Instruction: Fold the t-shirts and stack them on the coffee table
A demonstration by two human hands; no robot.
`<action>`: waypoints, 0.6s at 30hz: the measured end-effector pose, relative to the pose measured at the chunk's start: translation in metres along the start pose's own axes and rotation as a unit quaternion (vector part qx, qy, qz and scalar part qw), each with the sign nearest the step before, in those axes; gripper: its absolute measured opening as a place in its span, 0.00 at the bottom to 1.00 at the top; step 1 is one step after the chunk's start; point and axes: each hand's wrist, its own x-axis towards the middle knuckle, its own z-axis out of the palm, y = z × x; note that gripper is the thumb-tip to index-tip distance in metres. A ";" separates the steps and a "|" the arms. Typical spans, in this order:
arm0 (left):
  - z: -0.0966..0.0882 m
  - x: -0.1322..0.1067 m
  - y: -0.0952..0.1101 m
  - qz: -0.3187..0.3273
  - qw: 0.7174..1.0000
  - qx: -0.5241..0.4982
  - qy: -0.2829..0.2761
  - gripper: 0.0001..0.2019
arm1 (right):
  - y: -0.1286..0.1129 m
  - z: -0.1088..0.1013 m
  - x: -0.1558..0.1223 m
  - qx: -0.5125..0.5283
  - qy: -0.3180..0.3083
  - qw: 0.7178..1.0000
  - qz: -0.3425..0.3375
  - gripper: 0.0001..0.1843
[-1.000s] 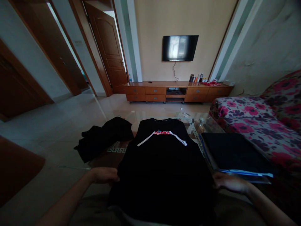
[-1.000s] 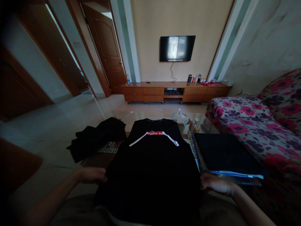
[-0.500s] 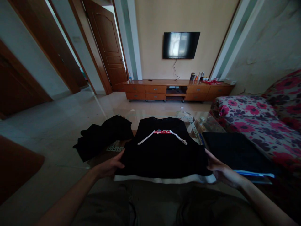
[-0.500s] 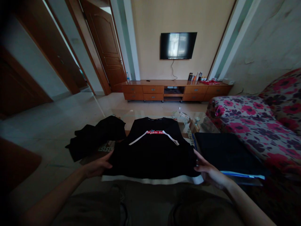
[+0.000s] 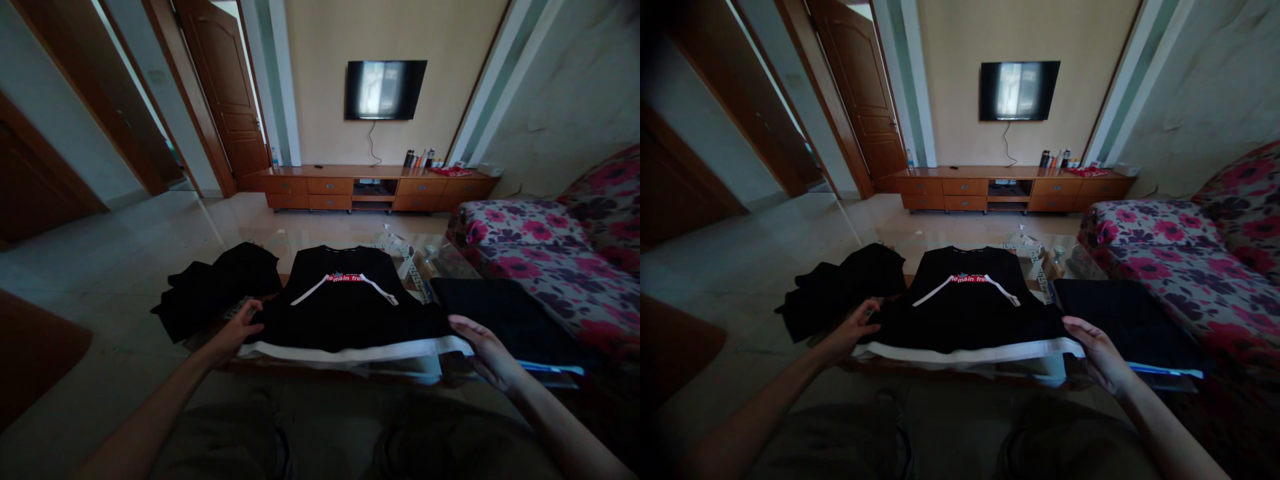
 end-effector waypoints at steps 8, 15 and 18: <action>-0.018 0.003 -0.001 -0.119 0.977 -0.171 -0.041 0.24 | -0.002 0.003 -0.001 0.061 -0.036 0.997 0.005 0.39; -0.008 0.006 -0.005 -0.028 0.994 -0.100 -0.039 0.32 | 0.009 0.005 0.009 -0.004 0.012 0.999 -0.032 0.30; -0.008 0.009 -0.013 -0.014 0.999 -0.027 -0.036 0.29 | 0.009 0.005 0.009 -0.066 0.030 0.996 -0.048 0.25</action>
